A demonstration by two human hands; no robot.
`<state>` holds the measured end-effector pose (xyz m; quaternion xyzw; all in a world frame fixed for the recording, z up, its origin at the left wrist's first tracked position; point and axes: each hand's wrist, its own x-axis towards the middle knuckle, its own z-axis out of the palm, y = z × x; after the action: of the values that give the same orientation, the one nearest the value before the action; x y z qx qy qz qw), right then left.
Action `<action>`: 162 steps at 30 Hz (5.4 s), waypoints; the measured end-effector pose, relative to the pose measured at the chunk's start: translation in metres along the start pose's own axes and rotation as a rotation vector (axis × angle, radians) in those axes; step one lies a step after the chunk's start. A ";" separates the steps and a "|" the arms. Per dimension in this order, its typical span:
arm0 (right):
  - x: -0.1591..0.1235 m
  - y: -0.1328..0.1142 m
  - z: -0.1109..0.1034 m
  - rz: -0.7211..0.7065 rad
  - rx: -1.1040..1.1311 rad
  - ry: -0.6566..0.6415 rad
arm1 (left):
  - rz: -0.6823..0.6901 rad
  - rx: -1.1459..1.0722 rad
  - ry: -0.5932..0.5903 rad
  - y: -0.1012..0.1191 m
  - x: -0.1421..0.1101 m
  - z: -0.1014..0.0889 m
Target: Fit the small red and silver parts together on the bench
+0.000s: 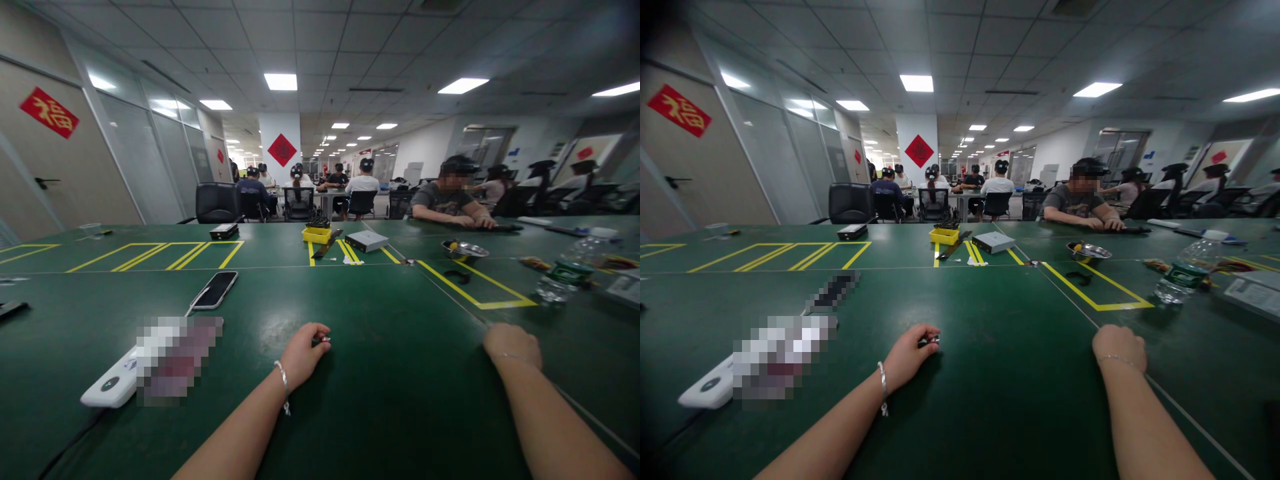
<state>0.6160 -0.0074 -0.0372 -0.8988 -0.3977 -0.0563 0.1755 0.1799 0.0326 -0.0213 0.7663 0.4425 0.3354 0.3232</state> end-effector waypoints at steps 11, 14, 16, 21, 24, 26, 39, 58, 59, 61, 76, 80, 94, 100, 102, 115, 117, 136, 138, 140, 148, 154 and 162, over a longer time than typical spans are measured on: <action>-0.067 -0.135 -0.009 -0.192 0.676 -0.347 | -0.028 -0.024 -0.018 0.005 -0.001 -0.001; -0.108 -0.181 -0.007 -0.152 1.114 -0.703 | -0.031 -0.036 -0.040 0.004 -0.002 0.000; -0.134 -0.205 -0.004 -0.102 1.275 -0.892 | -0.017 -0.049 -0.021 0.001 -0.001 0.001; -0.171 -0.235 0.004 0.019 1.391 -1.105 | -0.015 -0.041 0.053 -0.005 0.002 0.007; -0.174 -0.237 0.006 0.021 1.453 -1.093 | -0.030 -0.013 0.076 -0.005 0.003 0.007; -0.174 -0.235 0.005 0.015 1.523 -1.089 | -0.037 -0.023 0.071 -0.004 0.003 0.006; -0.174 -0.227 -0.001 -0.056 1.590 -1.179 | -0.014 -0.114 0.003 0.005 0.000 -0.003; -0.172 -0.223 0.000 -0.100 1.600 -1.234 | -0.019 -0.141 0.039 0.003 0.001 0.000; -0.172 -0.223 -0.001 -0.102 1.594 -1.232 | -0.027 -0.142 0.044 0.003 0.001 0.000; -0.173 -0.224 -0.002 -0.106 1.593 -1.225 | -0.044 -0.133 0.049 0.003 0.001 0.001; -0.173 -0.225 -0.001 -0.057 1.620 -1.182 | -0.035 -0.095 0.048 -0.001 0.000 0.003; -0.174 -0.225 -0.001 -0.073 1.617 -1.175 | -0.053 -0.144 0.027 0.000 0.000 0.003; -0.174 -0.225 0.003 -0.065 1.625 -1.157 | -0.025 -0.041 0.056 0.004 0.000 0.001; -0.174 -0.226 0.001 -0.047 1.614 -1.139 | 0.006 -0.026 0.085 0.003 0.001 0.002; -0.174 -0.225 0.001 -0.051 1.608 -1.148 | -0.018 -0.024 0.071 0.002 0.001 0.002; -0.175 -0.227 0.001 -0.027 1.602 -1.139 | -0.007 -0.155 -0.001 0.002 0.000 0.001; -0.174 -0.226 0.001 -0.030 1.607 -1.143 | -0.005 -0.156 -0.015 0.001 0.000 0.001; -0.171 -0.224 0.002 -0.024 1.692 -1.218 | -0.005 -0.074 0.045 0.004 -0.001 0.001; -0.170 -0.224 0.004 -0.035 1.690 -1.220 | -0.007 -0.067 0.048 0.003 -0.001 0.002; -0.170 -0.223 0.006 -0.047 1.688 -1.222 | -0.007 -0.054 0.056 0.001 0.000 0.003; -0.171 -0.223 0.006 -0.051 1.691 -1.233 | 0.089 0.010 0.136 -0.004 0.003 0.003; -0.171 -0.224 0.003 -0.040 1.689 -1.234 | 0.031 -0.166 0.083 -0.006 0.003 0.006; -0.172 -0.223 0.002 -0.053 1.672 -1.218 | 0.013 -0.122 0.109 0.000 0.001 0.002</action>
<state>0.3360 0.0123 -0.0201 -0.3571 -0.3509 0.6985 0.5113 0.1817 0.0333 -0.0223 0.7287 0.4332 0.4050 0.3424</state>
